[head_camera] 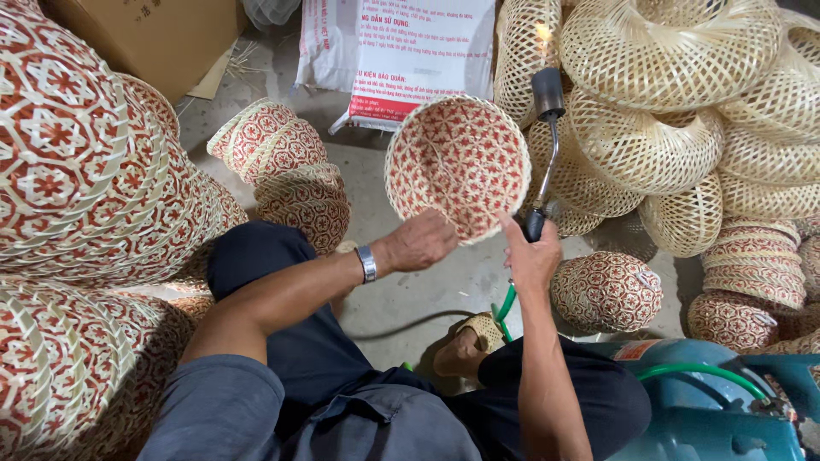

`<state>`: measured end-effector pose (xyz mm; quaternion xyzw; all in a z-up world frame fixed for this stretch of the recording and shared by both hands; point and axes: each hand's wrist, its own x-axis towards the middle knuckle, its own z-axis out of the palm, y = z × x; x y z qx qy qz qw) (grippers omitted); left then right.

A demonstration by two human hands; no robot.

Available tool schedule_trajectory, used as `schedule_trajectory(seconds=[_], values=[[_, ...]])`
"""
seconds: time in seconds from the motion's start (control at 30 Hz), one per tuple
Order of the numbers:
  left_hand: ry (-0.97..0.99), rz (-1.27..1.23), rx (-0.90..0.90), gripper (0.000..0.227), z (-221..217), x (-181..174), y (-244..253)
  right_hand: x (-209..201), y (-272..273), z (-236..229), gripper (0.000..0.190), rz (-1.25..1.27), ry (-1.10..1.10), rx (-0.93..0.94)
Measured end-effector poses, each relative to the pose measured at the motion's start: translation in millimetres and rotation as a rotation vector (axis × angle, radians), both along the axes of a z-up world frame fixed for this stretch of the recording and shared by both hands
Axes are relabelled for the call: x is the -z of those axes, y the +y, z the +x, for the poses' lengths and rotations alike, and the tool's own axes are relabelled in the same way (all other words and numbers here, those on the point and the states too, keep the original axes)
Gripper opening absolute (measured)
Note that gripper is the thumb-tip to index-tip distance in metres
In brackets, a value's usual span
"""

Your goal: The person uses a handheld blowtorch to apply heat to the exterior and interior surfaces of small woven baskets. They rotate each basket to cover all sides, then place it aside and pick up the next one from a nearby pile.

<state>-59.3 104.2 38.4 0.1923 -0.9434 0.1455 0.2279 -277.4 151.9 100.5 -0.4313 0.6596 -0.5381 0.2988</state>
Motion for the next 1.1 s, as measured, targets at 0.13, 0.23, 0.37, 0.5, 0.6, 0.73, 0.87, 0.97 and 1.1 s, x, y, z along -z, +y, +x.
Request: schedule_trajectory(seconds=[0.13, 0.23, 0.37, 0.5, 0.6, 0.73, 0.87, 0.97, 1.1], values=[[0.039, 0.013, 0.026, 0.031, -5, -23, 21, 10, -10, 2, 0.034, -0.055, -0.014, -0.007], [0.217, 0.012, 0.051, 0.066, -1, -51, 28, 12, -15, -13, 0.035, -0.035, 0.063, -0.027], [0.324, 0.233, -0.253, 0.079, 18, -76, -7, 12, -11, -39, 0.037, 0.027, 0.134, -0.102], [0.257, 0.587, -0.375, 0.084, 41, -52, -60, 5, -5, -50, 0.036, 0.078, 0.266, -0.213], [0.188, 0.868, -0.260, 0.066, 43, -13, -90, 3, -4, -47, 0.036, 0.117, 0.252, -0.234], [0.192, 1.050, -0.217, 0.038, 48, 30, -109, 8, -3, -46, 0.024, 0.109, 0.222, -0.189], [0.535, 1.416, -0.362, 0.029, 65, 41, -97, 8, 15, -56, 0.019, 0.021, 0.391, -0.163], [0.661, 1.516, -0.477, 0.036, 70, 34, -92, 10, 36, -53, 0.020, 0.174, 0.290, -0.261], [0.838, 1.575, -0.484, 0.044, 60, 20, -79, 17, 47, -27, 0.024, 0.102, 0.643, -0.387]])
